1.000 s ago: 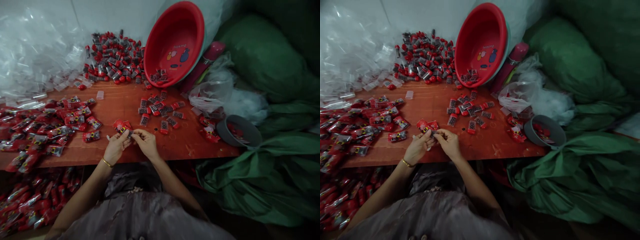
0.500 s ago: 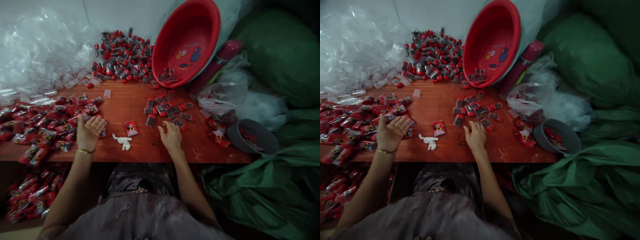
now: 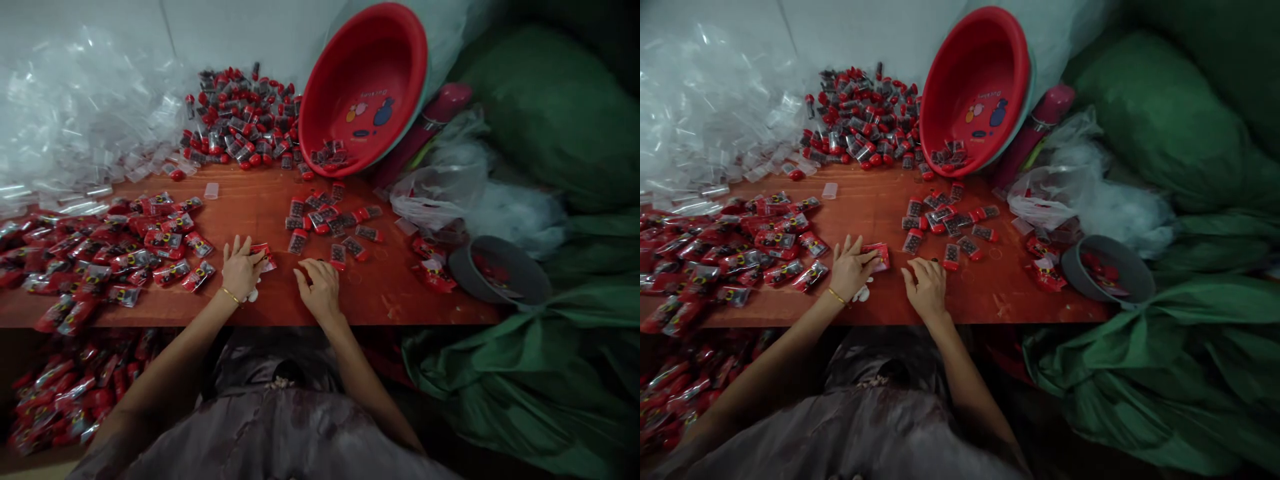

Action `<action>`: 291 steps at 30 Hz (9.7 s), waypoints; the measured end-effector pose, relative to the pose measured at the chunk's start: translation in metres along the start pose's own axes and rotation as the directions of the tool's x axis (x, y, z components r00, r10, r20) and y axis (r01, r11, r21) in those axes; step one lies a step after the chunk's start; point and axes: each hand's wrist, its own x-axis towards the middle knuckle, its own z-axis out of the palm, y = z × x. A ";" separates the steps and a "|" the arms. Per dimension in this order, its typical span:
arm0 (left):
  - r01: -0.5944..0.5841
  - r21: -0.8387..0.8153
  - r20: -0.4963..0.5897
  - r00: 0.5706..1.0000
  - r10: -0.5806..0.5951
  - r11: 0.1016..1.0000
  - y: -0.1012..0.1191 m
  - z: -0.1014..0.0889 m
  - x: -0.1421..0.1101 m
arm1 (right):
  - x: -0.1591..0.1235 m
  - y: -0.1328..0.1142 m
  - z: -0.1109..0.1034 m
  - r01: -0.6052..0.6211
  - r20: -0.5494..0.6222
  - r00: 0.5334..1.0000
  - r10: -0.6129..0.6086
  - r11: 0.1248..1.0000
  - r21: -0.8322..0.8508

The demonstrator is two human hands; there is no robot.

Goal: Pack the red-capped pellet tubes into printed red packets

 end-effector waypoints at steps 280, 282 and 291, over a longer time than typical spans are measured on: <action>0.055 -0.208 -0.121 0.989 -0.081 0.977 0.010 -0.012 -0.001 | 0.023 0.052 -0.009 -0.125 0.235 0.940 0.247 0.891 -0.436; -0.011 -0.021 -0.078 0.997 0.009 1.000 0.014 -0.006 0.010 | 0.013 0.046 -0.006 -0.081 0.236 0.954 0.187 0.914 -0.398; -0.068 0.158 0.002 0.998 0.068 0.985 0.009 0.013 0.028 | -0.004 0.038 -0.012 0.062 -0.001 0.998 -0.064 0.970 -0.235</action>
